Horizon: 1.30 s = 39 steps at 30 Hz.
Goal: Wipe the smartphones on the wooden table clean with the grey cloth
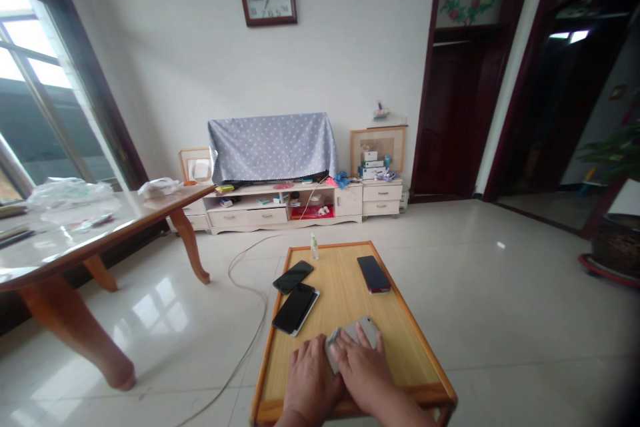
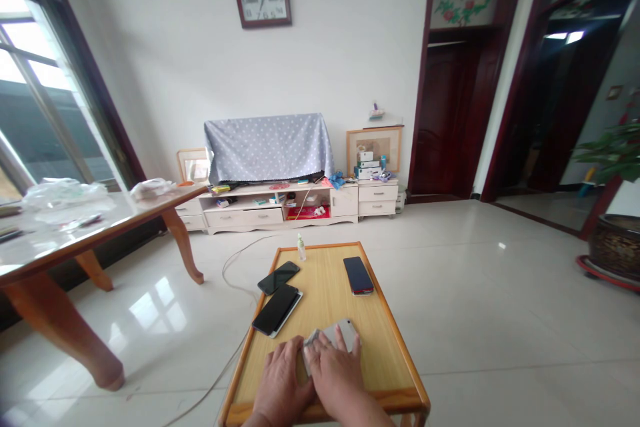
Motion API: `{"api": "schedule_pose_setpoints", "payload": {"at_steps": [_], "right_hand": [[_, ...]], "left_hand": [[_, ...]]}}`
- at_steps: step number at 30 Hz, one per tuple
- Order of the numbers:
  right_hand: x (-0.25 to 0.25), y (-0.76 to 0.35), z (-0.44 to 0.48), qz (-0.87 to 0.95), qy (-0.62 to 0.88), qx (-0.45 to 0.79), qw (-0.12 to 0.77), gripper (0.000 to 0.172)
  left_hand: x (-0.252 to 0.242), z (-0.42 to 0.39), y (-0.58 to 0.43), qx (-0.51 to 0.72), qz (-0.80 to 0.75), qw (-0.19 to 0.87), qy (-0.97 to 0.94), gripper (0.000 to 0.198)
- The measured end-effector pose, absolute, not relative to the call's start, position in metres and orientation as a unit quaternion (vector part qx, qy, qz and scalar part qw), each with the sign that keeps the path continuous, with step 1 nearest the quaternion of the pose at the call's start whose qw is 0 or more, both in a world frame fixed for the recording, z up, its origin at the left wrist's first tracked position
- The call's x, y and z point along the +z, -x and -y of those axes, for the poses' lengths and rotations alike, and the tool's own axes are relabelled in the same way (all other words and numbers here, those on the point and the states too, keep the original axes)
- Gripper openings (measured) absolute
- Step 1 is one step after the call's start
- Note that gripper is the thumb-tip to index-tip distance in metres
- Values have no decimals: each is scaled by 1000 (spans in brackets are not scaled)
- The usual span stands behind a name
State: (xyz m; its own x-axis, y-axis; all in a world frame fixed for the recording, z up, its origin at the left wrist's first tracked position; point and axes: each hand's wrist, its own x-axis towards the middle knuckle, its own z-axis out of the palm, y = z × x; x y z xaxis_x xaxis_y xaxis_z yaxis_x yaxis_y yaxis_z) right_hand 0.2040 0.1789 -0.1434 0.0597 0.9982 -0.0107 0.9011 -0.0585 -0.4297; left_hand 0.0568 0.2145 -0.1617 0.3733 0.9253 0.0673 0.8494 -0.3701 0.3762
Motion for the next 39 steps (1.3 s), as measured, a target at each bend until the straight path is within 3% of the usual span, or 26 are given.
{"api": "schedule_pose_setpoints", "payload": {"at_steps": [8,16,25,30,39], "right_hand": [[-146,-192,-170,713,651,190,176,51],[-146,-195,-180,692,682,166,169,54],[-161,-184,-198,673,710,140,156,54],[-163,-182,-206,684,694,143,171,53],[-173,-237,-217,601,782,125,109,53]], "left_hand": [[-163,-216,-56,107,-541,143,-822,58],[-158,-215,-56,136,-545,160,-812,52],[-171,-221,-54,144,-539,147,-817,66],[-171,-221,-55,155,-524,145,-825,64],[-165,-217,-57,163,-546,146,-809,68]]}}
